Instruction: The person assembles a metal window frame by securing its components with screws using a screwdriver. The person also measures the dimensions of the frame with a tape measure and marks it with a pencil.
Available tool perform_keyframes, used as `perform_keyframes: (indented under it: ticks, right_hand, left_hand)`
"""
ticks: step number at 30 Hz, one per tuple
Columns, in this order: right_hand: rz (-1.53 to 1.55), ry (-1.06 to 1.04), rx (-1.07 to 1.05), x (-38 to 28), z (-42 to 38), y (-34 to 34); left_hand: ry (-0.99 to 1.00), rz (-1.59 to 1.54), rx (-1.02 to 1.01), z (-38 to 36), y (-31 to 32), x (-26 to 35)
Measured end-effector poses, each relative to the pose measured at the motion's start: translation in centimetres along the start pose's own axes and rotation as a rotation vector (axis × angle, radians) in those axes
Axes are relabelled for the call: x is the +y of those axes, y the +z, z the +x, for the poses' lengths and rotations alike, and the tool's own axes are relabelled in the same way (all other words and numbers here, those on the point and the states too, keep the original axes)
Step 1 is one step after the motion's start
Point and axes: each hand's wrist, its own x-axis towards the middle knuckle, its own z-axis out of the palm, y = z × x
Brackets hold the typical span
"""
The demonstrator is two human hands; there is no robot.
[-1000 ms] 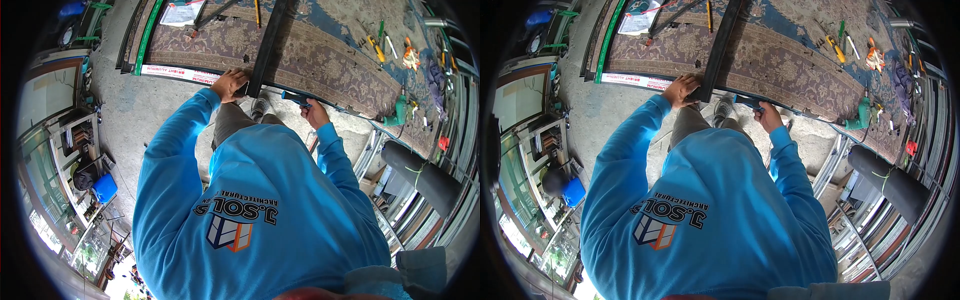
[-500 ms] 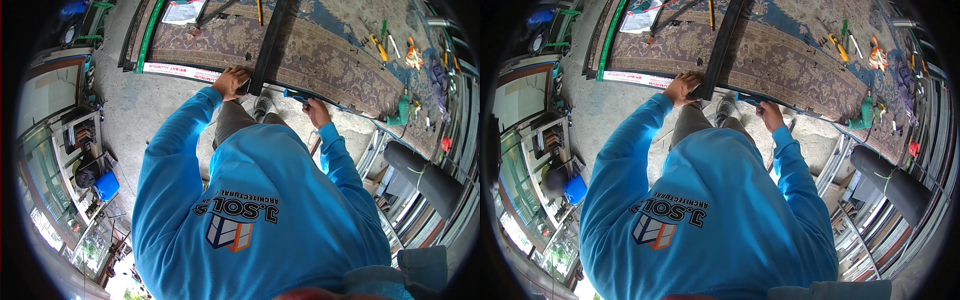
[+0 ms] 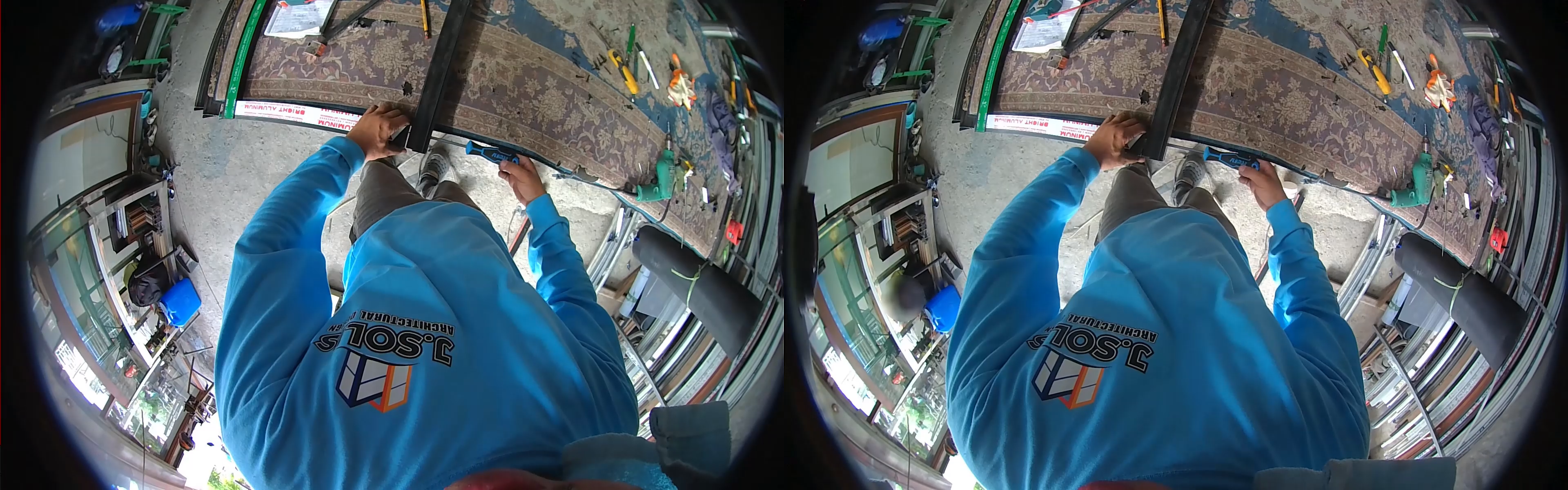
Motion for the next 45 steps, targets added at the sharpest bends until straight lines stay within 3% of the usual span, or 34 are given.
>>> perform_keyframes:
  ticks: [3, 5, 6, 9, 10, 12, 18, 21, 23, 24, 26, 27, 28, 30, 32, 34, 35, 36, 39, 40, 43, 45]
  right_hand:
    - [0.043, 0.168, 0.14, -1.7, -0.4, 0.7]
    - [-0.031, 0.485, -0.112, -2.7, 0.6, -1.4]
    - [-0.03, 0.484, -0.11, -2.4, 0.8, -1.6]
    - [-0.239, 0.118, -0.13, -0.6, 1.4, -2.2]
    - [-0.243, 0.117, -0.131, -0.7, 1.1, -1.7]
    - [-0.889, -0.455, -0.087, -0.5, 0.0, -0.7]
    - [-1.105, -0.463, -0.022, -1.8, -0.8, 0.7]
    - [-1.238, -0.462, -0.077, -4.6, -2.0, 2.5]
    - [-1.429, -0.332, -0.248, -6.2, -2.7, 3.7]
    - [-1.432, -0.334, -0.25, -6.0, -2.1, 3.3]
    - [-0.979, -0.41, -0.379, -6.0, -1.1, 3.2]
    - [-0.648, -0.046, -0.321, -6.0, -1.2, 3.2]
    - [-0.658, -0.045, -0.34, -6.3, -0.5, 3.1]
    - [0.071, 0.905, -0.628, -6.3, 0.4, 2.5]
    - [-0.083, 0.945, -0.721, -6.0, 1.8, 2.7]
    - [-0.969, 0.151, -0.678, -5.3, 1.8, 3.6]
    - [-1.304, -0.27, -0.56, -7.1, -0.3, 5.9]
    - [-1.299, -0.265, -0.558, -7.0, -0.9, 5.8]
    - [-1.302, -0.651, -0.384, -7.1, -0.7, 4.5]
    - [-1.302, -0.647, -0.384, -7.1, -0.7, 3.6]
    - [-1.013, -0.125, -0.304, -7.5, 0.4, 1.5]
    - [-1.072, -0.041, -0.292, -9.0, 0.6, 0.3]
  left_hand:
    - [0.053, 0.023, 0.009, 0.0, 0.0, -0.2]
    - [0.081, 0.075, -0.024, -0.1, -0.3, -0.1]
    - [0.083, 0.075, -0.023, -0.1, -0.1, -0.3]
    - [0.118, 0.055, -0.002, -0.2, 0.7, -0.8]
    - [0.124, 0.048, -0.003, -0.2, 0.7, -0.9]
    - [0.126, 0.038, -0.001, -0.3, 0.8, -0.9]
    - [0.162, 0.045, -0.027, -0.2, -0.4, -0.8]
    - [0.196, 0.003, -0.013, -0.6, -0.7, -1.1]
    - [0.176, -0.06, -0.111, -1.0, -1.2, -1.3]
    - [0.174, -0.06, -0.108, -1.2, -1.4, -1.6]
    - [0.206, -0.093, -0.077, -2.2, -1.5, -1.7]
    - [0.191, -0.095, -0.067, -2.3, -1.5, -1.8]
    - [0.191, -0.099, -0.048, -2.4, -2.0, -1.6]
    - [0.191, -0.114, -0.022, -3.0, -2.5, -0.8]
    - [0.172, -0.11, 0.005, -3.4, -2.6, -0.9]
    - [0.177, -0.107, -0.026, -4.0, -2.5, -1.0]
    - [0.203, -0.041, 0.01, -4.0, -2.4, -1.1]
    - [0.205, -0.043, 0.004, -3.9, -2.3, -1.2]
    - [0.218, -0.084, 0.036, -2.9, -2.7, -0.6]
    - [0.217, -0.087, 0.035, -2.6, -2.8, -0.1]
    - [0.157, -0.053, -0.116, -0.4, -2.9, 0.6]
    - [0.162, -0.04, -0.104, 1.3, -2.2, 0.9]
